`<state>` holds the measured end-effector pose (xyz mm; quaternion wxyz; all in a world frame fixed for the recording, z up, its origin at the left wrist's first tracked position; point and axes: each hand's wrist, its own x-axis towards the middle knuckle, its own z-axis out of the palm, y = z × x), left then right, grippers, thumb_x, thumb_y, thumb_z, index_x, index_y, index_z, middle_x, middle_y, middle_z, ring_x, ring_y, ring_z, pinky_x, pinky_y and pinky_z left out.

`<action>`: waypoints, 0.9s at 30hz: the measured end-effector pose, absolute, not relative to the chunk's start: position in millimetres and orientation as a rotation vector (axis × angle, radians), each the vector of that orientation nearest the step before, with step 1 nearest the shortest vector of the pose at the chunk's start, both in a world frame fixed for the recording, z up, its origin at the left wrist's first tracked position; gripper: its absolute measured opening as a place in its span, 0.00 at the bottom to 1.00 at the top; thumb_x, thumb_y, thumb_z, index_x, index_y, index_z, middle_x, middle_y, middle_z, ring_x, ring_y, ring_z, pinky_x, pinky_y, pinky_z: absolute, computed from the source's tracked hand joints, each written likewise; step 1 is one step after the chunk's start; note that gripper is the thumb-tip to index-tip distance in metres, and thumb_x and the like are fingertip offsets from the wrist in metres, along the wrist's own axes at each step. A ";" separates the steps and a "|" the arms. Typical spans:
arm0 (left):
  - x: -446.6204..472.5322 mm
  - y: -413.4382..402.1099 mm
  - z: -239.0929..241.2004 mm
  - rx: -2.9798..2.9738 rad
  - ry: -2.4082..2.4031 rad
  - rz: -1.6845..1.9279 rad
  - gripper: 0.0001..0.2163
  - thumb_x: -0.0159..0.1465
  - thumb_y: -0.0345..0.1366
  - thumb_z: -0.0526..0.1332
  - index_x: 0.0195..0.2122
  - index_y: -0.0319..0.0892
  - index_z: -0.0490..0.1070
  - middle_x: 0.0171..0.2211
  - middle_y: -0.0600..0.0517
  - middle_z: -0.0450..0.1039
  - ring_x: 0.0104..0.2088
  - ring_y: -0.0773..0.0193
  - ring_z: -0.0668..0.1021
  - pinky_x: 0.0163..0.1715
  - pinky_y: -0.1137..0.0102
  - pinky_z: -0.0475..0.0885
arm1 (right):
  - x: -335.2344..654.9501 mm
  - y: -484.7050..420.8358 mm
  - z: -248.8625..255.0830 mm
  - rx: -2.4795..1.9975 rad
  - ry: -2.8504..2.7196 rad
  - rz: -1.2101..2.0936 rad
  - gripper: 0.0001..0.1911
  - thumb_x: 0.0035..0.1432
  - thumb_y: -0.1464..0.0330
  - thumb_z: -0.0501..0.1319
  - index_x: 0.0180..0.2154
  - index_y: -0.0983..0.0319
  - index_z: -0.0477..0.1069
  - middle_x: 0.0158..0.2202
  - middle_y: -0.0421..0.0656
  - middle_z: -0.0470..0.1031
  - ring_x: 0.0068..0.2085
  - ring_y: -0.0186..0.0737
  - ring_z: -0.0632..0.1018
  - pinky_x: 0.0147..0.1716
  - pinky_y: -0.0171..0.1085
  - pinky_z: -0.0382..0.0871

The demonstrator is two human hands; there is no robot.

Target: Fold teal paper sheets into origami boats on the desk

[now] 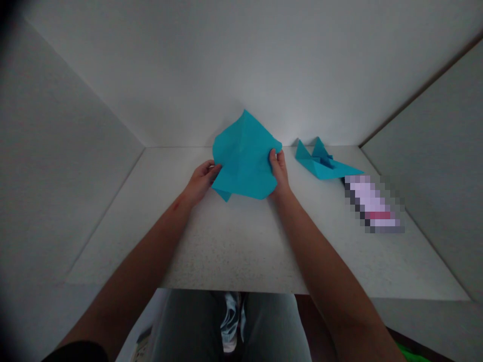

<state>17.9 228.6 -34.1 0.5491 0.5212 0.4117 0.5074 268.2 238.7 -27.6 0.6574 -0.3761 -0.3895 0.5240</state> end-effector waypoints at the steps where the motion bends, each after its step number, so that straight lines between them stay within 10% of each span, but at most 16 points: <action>1: 17.9 228.8 -34.5 1.217 0.958 1.261 0.26 0.60 0.64 0.73 0.42 0.46 0.74 0.29 0.54 0.78 0.26 0.64 0.78 0.24 0.72 0.73 | 266.6 234.3 -24.9 -0.847 -0.888 1.272 0.43 0.53 0.35 0.72 0.64 0.46 0.72 0.65 0.42 0.80 0.67 0.58 0.78 0.60 0.57 0.82; 8: 10.3 234.8 -35.2 1.177 1.023 1.713 0.28 0.64 0.68 0.68 0.45 0.49 0.67 0.28 0.58 0.73 0.26 0.67 0.74 0.25 0.74 0.69 | 255.7 212.7 -15.6 -0.845 -1.162 1.746 0.33 0.48 0.51 0.83 0.52 0.56 0.80 0.50 0.47 0.86 0.47 0.49 0.86 0.48 0.48 0.87; 16: -16.1 233.1 -25.7 1.363 1.494 1.729 0.25 0.71 0.66 0.62 0.46 0.47 0.70 0.31 0.54 0.76 0.30 0.63 0.76 0.29 0.69 0.69 | 293.2 235.4 -15.4 -1.087 -1.149 1.241 0.32 0.50 0.42 0.77 0.47 0.53 0.76 0.28 0.35 0.75 0.23 0.32 0.71 0.18 0.32 0.64; 27: -21.9 233.8 -18.8 1.300 1.677 1.708 0.10 0.71 0.45 0.66 0.45 0.45 0.72 0.29 0.55 0.72 0.29 0.64 0.74 0.31 0.69 0.68 | 339.1 228.5 1.9 -1.239 -1.258 1.071 0.30 0.49 0.41 0.78 0.37 0.55 0.70 0.21 0.34 0.70 0.18 0.31 0.65 0.14 0.32 0.54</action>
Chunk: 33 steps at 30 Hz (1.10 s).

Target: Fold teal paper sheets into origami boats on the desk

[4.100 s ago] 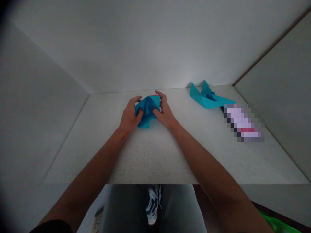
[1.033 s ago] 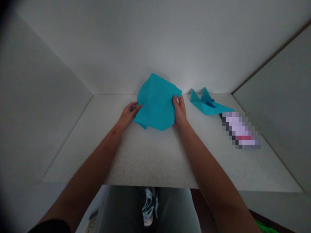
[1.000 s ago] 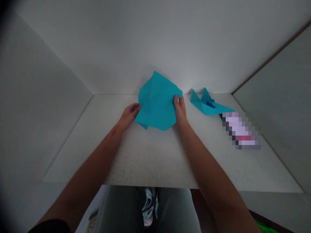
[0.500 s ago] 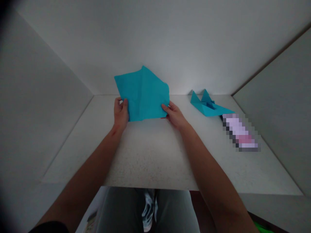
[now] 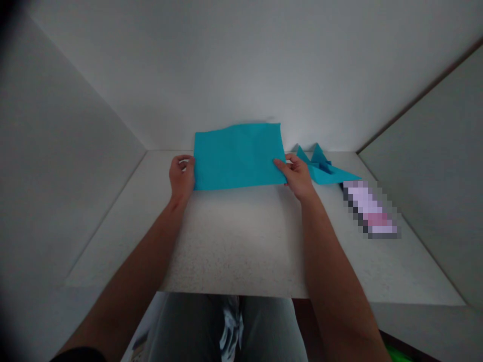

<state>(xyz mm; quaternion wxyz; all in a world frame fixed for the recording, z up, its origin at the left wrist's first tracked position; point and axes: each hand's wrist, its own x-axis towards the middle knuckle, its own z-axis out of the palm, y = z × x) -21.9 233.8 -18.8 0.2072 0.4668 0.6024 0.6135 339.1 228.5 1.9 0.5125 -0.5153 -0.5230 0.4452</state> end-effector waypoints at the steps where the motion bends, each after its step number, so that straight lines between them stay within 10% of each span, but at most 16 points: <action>1: -22.9 233.7 -17.1 1.270 1.688 1.769 0.10 0.71 0.45 0.66 0.46 0.45 0.72 0.29 0.55 0.71 0.29 0.64 0.73 0.32 0.70 0.68 | 341.7 227.2 1.6 -1.266 -1.284 1.127 0.30 0.49 0.41 0.78 0.36 0.55 0.70 0.22 0.34 0.71 0.18 0.32 0.66 0.14 0.32 0.54; 5: -26.4 232.7 -10.8 1.229 1.681 2.016 0.07 0.73 0.42 0.62 0.45 0.46 0.70 0.34 0.54 0.71 0.34 0.65 0.74 0.37 0.71 0.69 | 346.7 224.3 -1.6 -1.338 -1.576 1.201 0.27 0.50 0.43 0.77 0.36 0.57 0.75 0.22 0.35 0.70 0.21 0.33 0.67 0.19 0.34 0.57; 15: -26.2 234.5 -11.2 1.264 1.691 2.005 0.01 0.68 0.33 0.61 0.40 0.44 0.71 0.31 0.56 0.70 0.33 0.66 0.74 0.37 0.71 0.70 | 365.8 219.0 6.3 -1.899 -1.385 -0.302 0.19 0.67 0.57 0.63 0.55 0.59 0.77 0.53 0.54 0.75 0.55 0.59 0.71 0.56 0.59 0.62; 21: -24.7 237.0 -13.1 1.257 1.522 2.008 0.03 0.70 0.34 0.61 0.37 0.44 0.71 0.28 0.56 0.67 0.29 0.67 0.72 0.33 0.71 0.68 | 370.4 218.3 -9.3 -2.113 -1.532 -0.154 0.12 0.65 0.64 0.63 0.46 0.60 0.81 0.52 0.57 0.78 0.58 0.68 0.68 0.57 0.66 0.58; 33: -3.2 209.8 -2.1 1.916 1.011 1.157 0.26 0.68 0.61 0.65 0.55 0.45 0.76 0.38 0.48 0.79 0.33 0.62 0.78 0.34 0.68 0.73 | 276.0 203.8 -1.2 -0.870 -2.266 0.356 0.14 0.70 0.73 0.57 0.46 0.53 0.81 0.53 0.47 0.80 0.53 0.49 0.80 0.54 0.49 0.75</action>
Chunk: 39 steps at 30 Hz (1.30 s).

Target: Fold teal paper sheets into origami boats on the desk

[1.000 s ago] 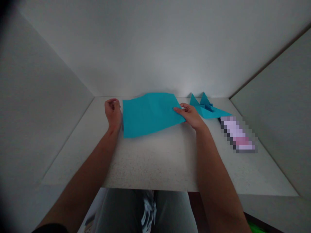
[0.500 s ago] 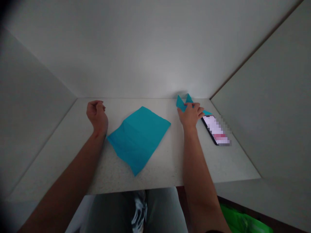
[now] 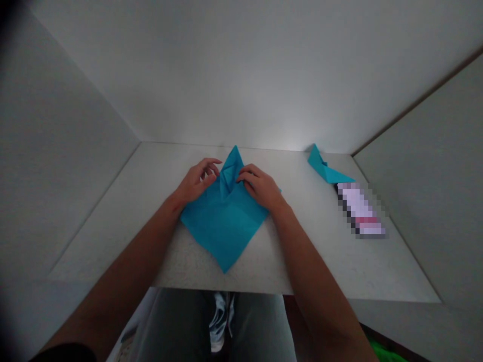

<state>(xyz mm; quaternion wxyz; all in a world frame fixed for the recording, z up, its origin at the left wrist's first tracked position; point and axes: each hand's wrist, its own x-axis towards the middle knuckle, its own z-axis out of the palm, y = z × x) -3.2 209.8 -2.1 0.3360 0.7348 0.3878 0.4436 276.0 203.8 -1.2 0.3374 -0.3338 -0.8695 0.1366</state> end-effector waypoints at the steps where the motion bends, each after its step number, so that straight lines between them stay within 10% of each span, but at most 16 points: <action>1: -2.0 208.1 -2.4 1.955 0.996 1.088 0.27 0.68 0.60 0.66 0.57 0.45 0.75 0.40 0.48 0.80 0.34 0.62 0.79 0.35 0.68 0.73 | 270.5 202.2 -3.3 -0.845 -2.269 0.390 0.15 0.71 0.73 0.57 0.47 0.53 0.81 0.54 0.47 0.79 0.54 0.49 0.81 0.55 0.48 0.76; 10: 9.1 209.9 -18.1 1.667 0.978 1.134 0.26 0.73 0.54 0.62 0.67 0.50 0.62 0.44 0.48 0.78 0.34 0.60 0.79 0.34 0.67 0.77 | 252.9 198.9 -4.4 -0.784 -2.126 0.507 0.11 0.76 0.61 0.57 0.47 0.54 0.78 0.53 0.50 0.80 0.54 0.49 0.81 0.58 0.52 0.78; 15: 14.7 208.3 -15.8 1.727 1.033 1.238 0.18 0.77 0.57 0.54 0.50 0.49 0.73 0.45 0.48 0.78 0.46 0.55 0.81 0.51 0.60 0.79 | 248.9 196.8 -4.8 -0.838 -2.047 0.643 0.15 0.75 0.52 0.59 0.44 0.53 0.76 0.49 0.49 0.81 0.50 0.49 0.82 0.49 0.48 0.79; 21: 23.3 204.9 -11.2 2.023 0.887 1.199 0.14 0.77 0.41 0.55 0.59 0.48 0.74 0.63 0.42 0.76 0.65 0.53 0.76 0.68 0.53 0.70 | 247.4 203.1 -15.3 -1.117 -1.865 0.873 0.21 0.68 0.44 0.65 0.49 0.53 0.74 0.35 0.41 0.82 0.31 0.42 0.78 0.33 0.41 0.70; 39: 24.7 196.2 -3.5 1.945 0.910 1.174 0.17 0.69 0.32 0.60 0.58 0.49 0.69 0.66 0.42 0.73 0.61 0.53 0.79 0.49 0.62 0.80 | 249.3 214.2 -14.0 -1.111 -1.578 1.047 0.22 0.65 0.46 0.62 0.30 0.55 0.67 0.26 0.38 0.69 0.30 0.40 0.68 0.33 0.40 0.64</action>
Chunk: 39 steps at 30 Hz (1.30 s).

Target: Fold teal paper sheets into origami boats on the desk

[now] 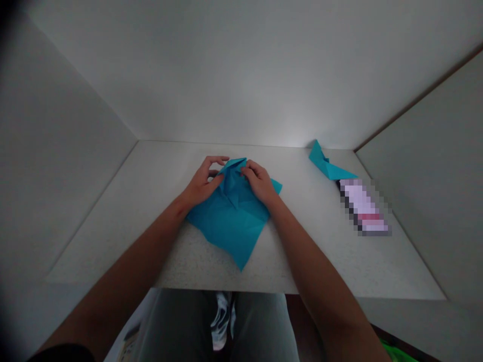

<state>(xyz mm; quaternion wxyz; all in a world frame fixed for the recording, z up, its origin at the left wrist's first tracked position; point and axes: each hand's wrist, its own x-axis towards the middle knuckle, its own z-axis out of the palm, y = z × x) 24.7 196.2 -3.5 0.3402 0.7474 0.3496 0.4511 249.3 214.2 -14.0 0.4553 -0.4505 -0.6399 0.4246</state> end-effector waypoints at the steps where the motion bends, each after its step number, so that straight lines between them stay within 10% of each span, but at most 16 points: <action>1: 25.3 197.5 -6.2 1.883 0.943 1.194 0.14 0.69 0.32 0.60 0.56 0.49 0.68 0.66 0.42 0.73 0.56 0.55 0.81 0.45 0.63 0.80 | 250.3 213.6 -12.1 -1.095 -1.584 1.065 0.21 0.65 0.47 0.62 0.29 0.55 0.67 0.26 0.38 0.67 0.30 0.40 0.67 0.33 0.40 0.64; 12: 20.7 205.3 -5.8 1.618 1.212 1.485 0.04 0.72 0.35 0.63 0.44 0.47 0.68 0.56 0.46 0.78 0.41 0.63 0.82 0.39 0.68 0.79 | 259.5 214.8 -10.6 -0.895 -1.558 1.133 0.24 0.58 0.47 0.58 0.23 0.56 0.58 0.43 0.49 0.69 0.41 0.48 0.69 0.39 0.46 0.68; 20: 17.0 205.1 -1.4 2.099 1.090 1.344 0.11 0.73 0.34 0.56 0.41 0.45 0.80 0.52 0.45 0.80 0.54 0.54 0.81 0.59 0.57 0.76 | 258.9 213.1 -1.7 -0.815 -1.264 1.466 0.27 0.52 0.46 0.64 0.22 0.54 0.52 0.24 0.40 0.55 0.28 0.42 0.61 0.34 0.44 0.70; 28: 17.9 202.4 -8.7 1.983 1.081 1.226 0.30 0.59 0.61 0.75 0.53 0.44 0.77 0.62 0.40 0.74 0.62 0.45 0.76 0.64 0.54 0.73 | 260.3 213.7 -2.6 -0.598 -0.971 1.651 0.23 0.53 0.58 0.68 0.23 0.56 0.53 0.22 0.35 0.51 0.24 0.35 0.59 0.28 0.37 0.68; 39: 20.7 206.8 -2.4 1.534 1.027 1.398 0.20 0.68 0.56 0.70 0.49 0.44 0.81 0.60 0.43 0.77 0.56 0.52 0.81 0.59 0.59 0.77 | 259.5 216.7 -5.1 -0.709 -0.922 1.579 0.21 0.53 0.55 0.66 0.25 0.55 0.56 0.23 0.35 0.50 0.25 0.38 0.62 0.31 0.40 0.69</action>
